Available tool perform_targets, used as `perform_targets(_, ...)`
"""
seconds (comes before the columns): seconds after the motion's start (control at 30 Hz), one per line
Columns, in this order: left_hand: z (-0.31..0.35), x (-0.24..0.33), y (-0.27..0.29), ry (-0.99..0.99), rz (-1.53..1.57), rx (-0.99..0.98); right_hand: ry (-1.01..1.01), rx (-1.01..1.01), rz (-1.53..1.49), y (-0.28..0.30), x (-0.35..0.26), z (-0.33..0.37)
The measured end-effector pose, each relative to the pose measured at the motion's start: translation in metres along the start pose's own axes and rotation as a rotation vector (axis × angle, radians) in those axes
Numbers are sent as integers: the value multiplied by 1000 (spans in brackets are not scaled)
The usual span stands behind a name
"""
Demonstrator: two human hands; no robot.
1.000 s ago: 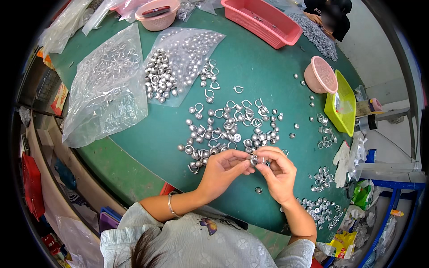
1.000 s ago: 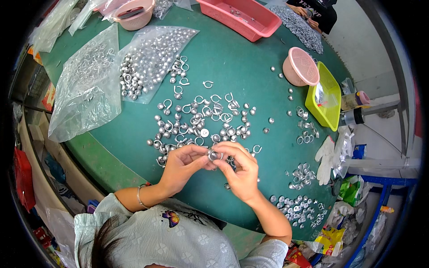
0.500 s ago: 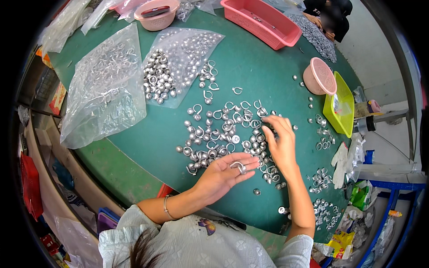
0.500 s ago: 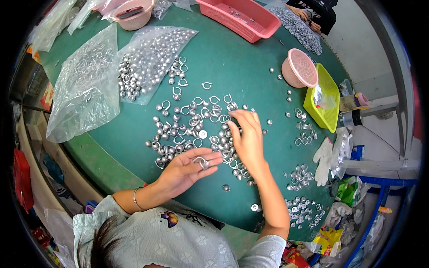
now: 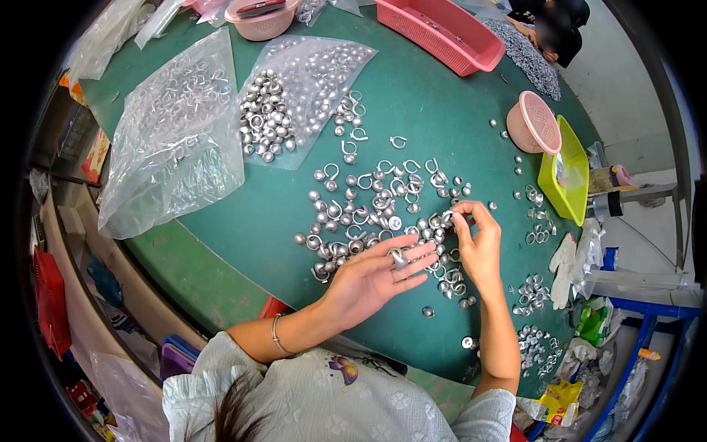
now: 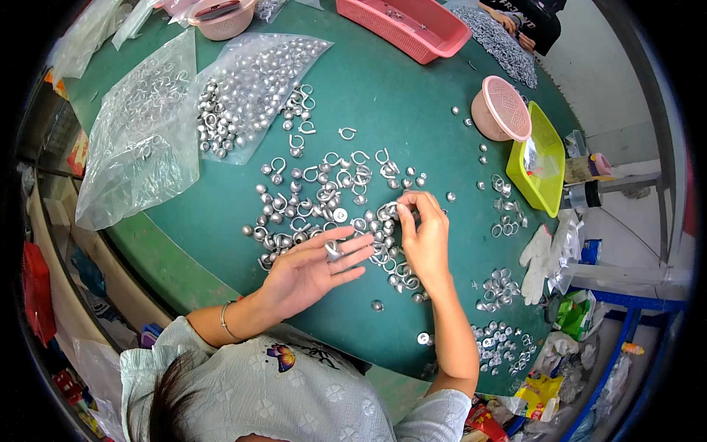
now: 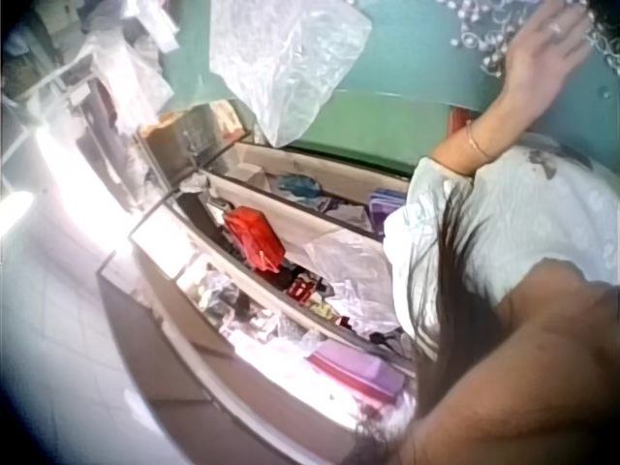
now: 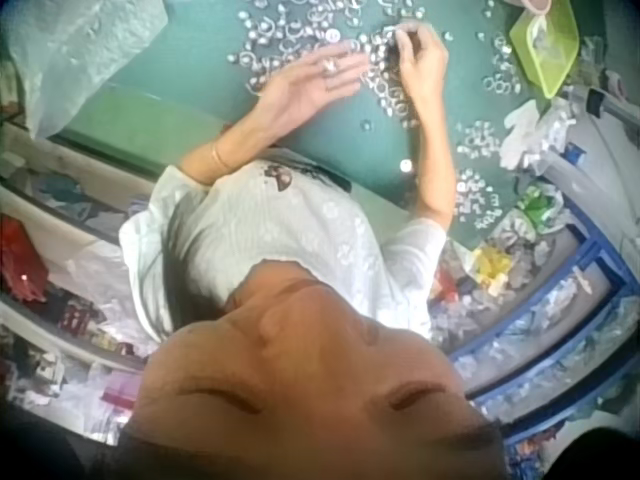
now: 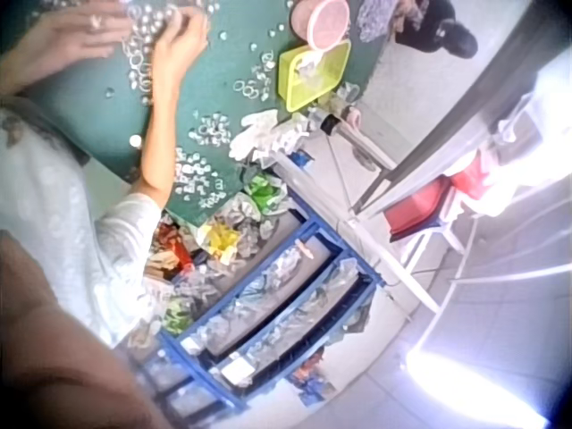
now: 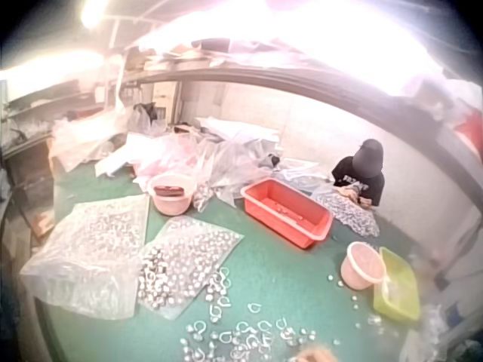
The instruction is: The person repeatedly picks up small silver metal rings and spherical beads from a green table, snaps the rings shut around the beads, and places the assembled units into a clear plastic bag. The process is continuous and repetitive throughout the clip.
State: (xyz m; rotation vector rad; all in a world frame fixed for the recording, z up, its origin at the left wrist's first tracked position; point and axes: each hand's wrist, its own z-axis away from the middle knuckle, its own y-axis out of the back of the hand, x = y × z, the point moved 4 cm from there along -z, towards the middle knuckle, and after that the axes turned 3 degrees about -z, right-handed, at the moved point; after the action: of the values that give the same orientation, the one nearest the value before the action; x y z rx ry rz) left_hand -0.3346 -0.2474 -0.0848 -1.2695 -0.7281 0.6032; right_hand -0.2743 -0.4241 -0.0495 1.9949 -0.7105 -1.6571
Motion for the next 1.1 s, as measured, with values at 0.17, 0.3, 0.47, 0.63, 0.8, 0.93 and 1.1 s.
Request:
perform_targets(0.17, -1, -5, 2, 38, -68, 16, 7, -78, 116, 9, 4, 13)
perform_targets(0.3, 0, -6, 2, 22, -104, 48, 102, -94, 72, 7, -23, 24)
perform_targets(0.47, 0, -13, 7, -42, -169, 106, 328, -247, 58, -14, -77, 48)
perform_targets(0.63, 0, -9, -10, -125, -301, 104, 321, -79, -19, -15, -70, 51)
perform_targets(0.8, 7, -2, 1, -120, -513, 161, -161, -146, -506, -15, -47, 62)
perform_targets(0.93, 9, 0, -14, -289, -741, 95, -309, -200, -782, -19, -47, 63)
perform_targets(1.1, 8, 4, -16, -411, -1037, 93, -429, -291, -944, -20, -40, 66)
